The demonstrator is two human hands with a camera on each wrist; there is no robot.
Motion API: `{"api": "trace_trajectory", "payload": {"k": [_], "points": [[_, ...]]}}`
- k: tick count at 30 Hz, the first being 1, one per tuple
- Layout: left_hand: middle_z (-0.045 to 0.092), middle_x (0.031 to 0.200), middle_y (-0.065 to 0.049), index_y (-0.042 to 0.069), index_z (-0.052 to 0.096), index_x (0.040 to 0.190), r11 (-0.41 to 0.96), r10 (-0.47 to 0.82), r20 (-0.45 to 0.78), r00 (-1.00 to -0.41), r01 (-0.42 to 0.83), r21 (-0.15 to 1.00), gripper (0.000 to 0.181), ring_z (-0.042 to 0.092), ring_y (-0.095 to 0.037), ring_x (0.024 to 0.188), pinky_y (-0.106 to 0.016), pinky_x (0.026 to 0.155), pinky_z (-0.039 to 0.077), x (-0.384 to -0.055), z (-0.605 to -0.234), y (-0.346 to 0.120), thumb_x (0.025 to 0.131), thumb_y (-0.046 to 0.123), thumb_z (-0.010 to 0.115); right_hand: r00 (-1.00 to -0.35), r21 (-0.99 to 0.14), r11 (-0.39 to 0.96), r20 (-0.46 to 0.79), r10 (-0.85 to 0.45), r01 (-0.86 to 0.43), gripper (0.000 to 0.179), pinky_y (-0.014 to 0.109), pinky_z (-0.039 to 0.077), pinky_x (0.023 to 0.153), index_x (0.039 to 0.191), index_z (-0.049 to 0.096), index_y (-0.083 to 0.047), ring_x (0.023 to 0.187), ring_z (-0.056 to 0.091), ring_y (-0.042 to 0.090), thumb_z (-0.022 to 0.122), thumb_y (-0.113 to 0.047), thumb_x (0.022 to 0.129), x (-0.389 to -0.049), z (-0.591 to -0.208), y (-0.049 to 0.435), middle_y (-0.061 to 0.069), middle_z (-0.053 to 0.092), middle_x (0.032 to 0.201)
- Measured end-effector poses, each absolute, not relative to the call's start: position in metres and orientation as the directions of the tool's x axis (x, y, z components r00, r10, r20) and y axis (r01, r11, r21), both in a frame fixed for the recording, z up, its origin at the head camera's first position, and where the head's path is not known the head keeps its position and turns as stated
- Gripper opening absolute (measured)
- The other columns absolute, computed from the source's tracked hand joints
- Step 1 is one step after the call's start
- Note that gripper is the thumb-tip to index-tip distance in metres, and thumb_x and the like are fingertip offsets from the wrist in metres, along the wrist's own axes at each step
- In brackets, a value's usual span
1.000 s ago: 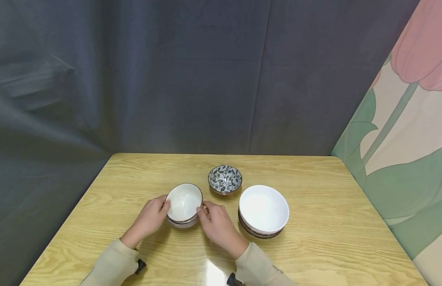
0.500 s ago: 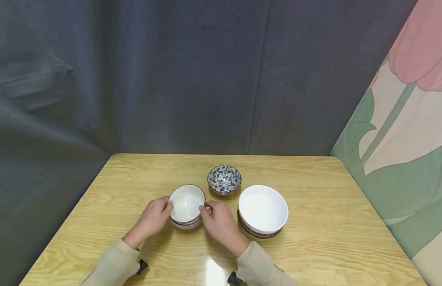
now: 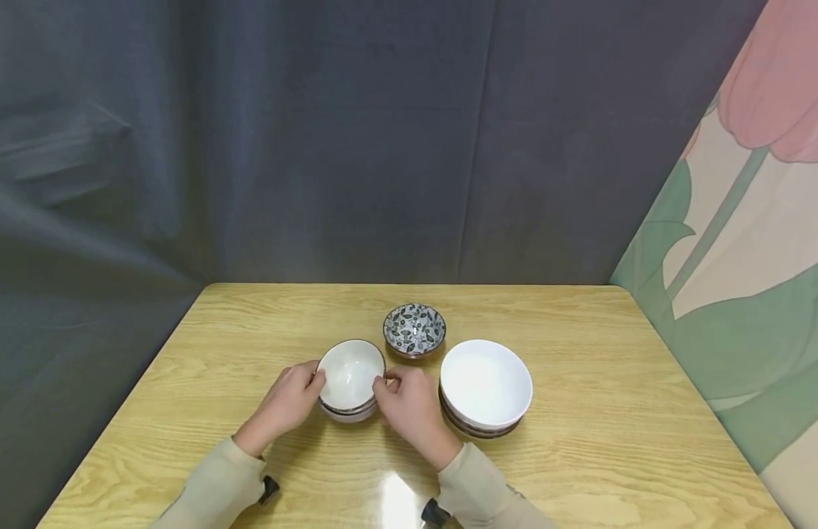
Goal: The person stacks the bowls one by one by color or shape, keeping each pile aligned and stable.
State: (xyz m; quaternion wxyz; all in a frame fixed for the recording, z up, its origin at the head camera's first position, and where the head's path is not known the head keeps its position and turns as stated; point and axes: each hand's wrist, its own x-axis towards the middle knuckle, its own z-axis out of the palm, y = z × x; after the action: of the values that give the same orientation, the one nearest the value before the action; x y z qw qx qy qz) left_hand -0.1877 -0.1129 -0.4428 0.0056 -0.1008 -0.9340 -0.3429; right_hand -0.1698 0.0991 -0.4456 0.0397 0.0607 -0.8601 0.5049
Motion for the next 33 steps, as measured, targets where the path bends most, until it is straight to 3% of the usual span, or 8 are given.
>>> {"api": "trace_trajectory", "payload": {"k": [9,20,33], "points": [[0.043,0.062,0.0,0.003,0.061,0.087,0.744,0.186,0.085,-0.979,0.196,0.639,0.024,0.041,-0.014,0.054,-0.028,0.048,0.035,-0.1875,-0.4421,-0.1102,0.101,0.011,0.045,-0.993,-0.872,0.473,0.114,-0.044,-0.121,0.024,0.027,0.043,0.038,0.104,0.072,0.004,0.039,0.059,0.014,0.062,-0.011,0.088,-0.1697,-0.4426,0.1008,0.003,0.065,0.059],[0.044,0.063,-0.001,-0.006,0.066,0.107,0.708,0.197,0.059,-0.979,0.184,0.682,0.028,0.041,-0.013,0.053,-0.026,0.047,0.036,-0.1861,-0.4427,-0.1103,0.102,0.01,0.044,-0.994,-0.875,0.471,0.098,-0.044,-0.107,0.027,0.03,0.044,0.035,0.106,0.07,0.007,0.04,0.06,0.019,0.06,-0.007,0.084,-0.172,-0.443,0.1007,-0.002,0.062,0.055],[0.044,0.064,-0.001,-0.01,0.064,0.116,0.687,0.21,0.042,-0.977,0.178,0.704,0.032,0.041,-0.012,0.054,-0.025,0.046,0.036,-0.1853,-0.4397,-0.1109,0.103,0.009,0.042,-0.995,-0.868,0.486,0.087,-0.046,-0.099,0.03,0.031,0.045,0.034,0.108,0.069,0.005,0.041,0.062,0.024,0.06,-0.008,0.082,-0.1711,-0.4412,0.0989,-0.003,0.059,0.051]]}}
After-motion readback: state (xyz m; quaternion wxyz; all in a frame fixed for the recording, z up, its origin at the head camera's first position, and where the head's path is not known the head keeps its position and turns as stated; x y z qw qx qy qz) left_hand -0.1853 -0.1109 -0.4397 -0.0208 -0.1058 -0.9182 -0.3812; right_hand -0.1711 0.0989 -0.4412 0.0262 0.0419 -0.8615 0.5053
